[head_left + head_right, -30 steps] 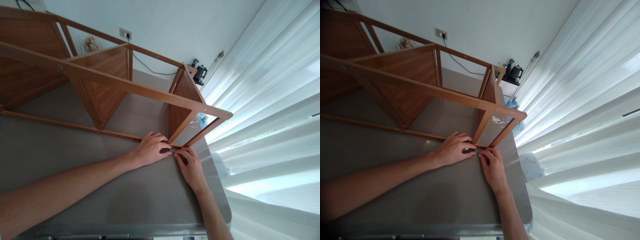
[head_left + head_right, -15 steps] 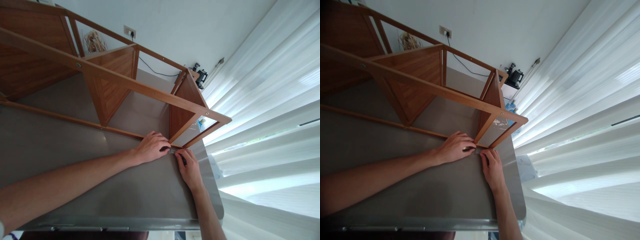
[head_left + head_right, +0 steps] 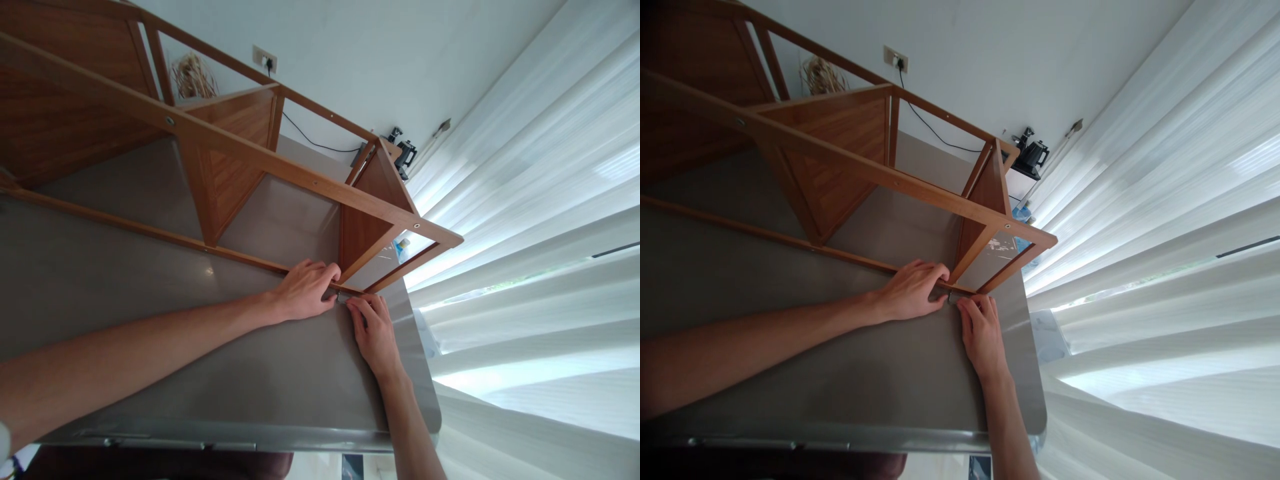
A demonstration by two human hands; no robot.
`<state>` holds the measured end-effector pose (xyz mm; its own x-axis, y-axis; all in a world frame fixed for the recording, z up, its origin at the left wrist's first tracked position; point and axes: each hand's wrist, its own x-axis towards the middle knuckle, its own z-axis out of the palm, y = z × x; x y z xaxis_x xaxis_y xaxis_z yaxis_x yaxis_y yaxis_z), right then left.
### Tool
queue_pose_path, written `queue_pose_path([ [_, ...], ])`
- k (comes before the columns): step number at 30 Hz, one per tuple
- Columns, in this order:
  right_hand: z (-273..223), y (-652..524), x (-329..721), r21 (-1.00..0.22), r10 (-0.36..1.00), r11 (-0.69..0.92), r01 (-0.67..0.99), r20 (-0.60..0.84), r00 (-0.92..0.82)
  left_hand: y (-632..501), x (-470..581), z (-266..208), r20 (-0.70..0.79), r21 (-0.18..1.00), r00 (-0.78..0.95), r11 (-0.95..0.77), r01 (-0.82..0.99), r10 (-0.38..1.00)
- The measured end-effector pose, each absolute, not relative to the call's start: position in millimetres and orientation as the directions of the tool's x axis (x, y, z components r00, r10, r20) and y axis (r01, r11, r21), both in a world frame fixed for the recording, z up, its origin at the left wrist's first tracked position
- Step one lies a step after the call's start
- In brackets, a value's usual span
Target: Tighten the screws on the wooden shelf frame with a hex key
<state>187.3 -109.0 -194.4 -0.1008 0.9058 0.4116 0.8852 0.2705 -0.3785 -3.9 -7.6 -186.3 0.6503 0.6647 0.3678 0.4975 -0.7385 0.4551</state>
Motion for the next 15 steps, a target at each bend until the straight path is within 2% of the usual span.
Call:
queue_pose_path([
  [6,-193,-108,186,-0.378,0.905,0.271,0.885,0.414,-0.100,2,-4,-176,0.278,0.488,0.659,-0.694,0.530,0.699],
  [11,-192,-108,185,-0.374,0.906,0.257,0.891,0.415,-0.087,24,-3,-165,0.172,0.472,0.789,-0.752,0.460,0.590],
  [15,-189,-109,183,-0.378,0.914,0.243,0.894,0.397,-0.080,31,-3,-166,0.156,0.479,0.819,-0.767,0.427,0.553],
])
